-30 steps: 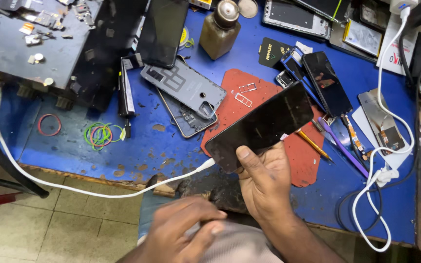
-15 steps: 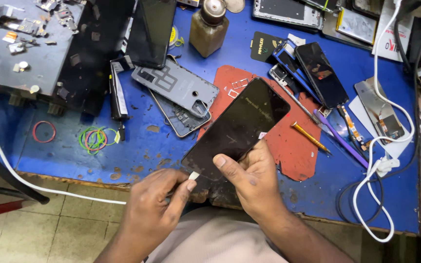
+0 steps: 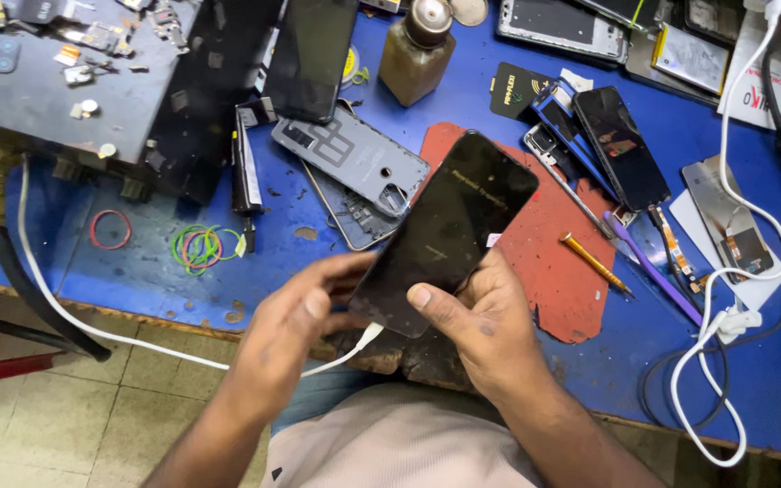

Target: The person uses a screwdriver to adjust a smartphone, then powers it on and attempts to unlock it by entering a passcode. The person connects a charging cable, continues to interact with the lock screen, and later handles a second disassembled smartphone, inspecting its internal components.

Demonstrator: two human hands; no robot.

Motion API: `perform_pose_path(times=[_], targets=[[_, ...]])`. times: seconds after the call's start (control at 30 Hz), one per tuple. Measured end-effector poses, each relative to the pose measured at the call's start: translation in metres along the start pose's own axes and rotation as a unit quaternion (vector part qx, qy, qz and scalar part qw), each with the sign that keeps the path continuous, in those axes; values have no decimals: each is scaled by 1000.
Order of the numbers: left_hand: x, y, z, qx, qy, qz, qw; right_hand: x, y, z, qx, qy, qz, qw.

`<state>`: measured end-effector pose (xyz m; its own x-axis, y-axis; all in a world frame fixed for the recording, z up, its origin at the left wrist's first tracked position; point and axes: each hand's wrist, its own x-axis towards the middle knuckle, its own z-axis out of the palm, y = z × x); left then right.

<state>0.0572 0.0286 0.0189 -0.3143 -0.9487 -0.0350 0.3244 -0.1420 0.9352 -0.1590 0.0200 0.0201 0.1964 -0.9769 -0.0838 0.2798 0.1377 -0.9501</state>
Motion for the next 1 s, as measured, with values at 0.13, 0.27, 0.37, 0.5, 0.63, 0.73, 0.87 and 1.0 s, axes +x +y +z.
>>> perform_pose_path(times=[0.13,0.27,0.37,0.5,0.63,0.73,0.87,1.0], targets=[[16,-18,-7,-273,-96,-78,954,5,-3,6,4,-80,43,996],[23,-34,-7,-381,-135,-117,907,11,-5,14,-80,-78,64,992],[25,-37,-4,-407,-103,-139,897,11,-10,15,-200,-52,15,978],[24,-37,0,-410,-66,-113,903,4,-17,10,-343,42,-19,938],[23,-37,-2,-402,-77,-79,909,-2,-15,10,-442,102,-187,871],[26,-39,-7,-423,-61,-69,902,-13,-7,14,-551,41,-290,782],[28,-40,-10,-426,-51,-54,902,-18,9,22,-598,-81,-348,718],[28,-41,-11,-425,-27,-69,902,-17,21,27,-637,-105,-355,677]])
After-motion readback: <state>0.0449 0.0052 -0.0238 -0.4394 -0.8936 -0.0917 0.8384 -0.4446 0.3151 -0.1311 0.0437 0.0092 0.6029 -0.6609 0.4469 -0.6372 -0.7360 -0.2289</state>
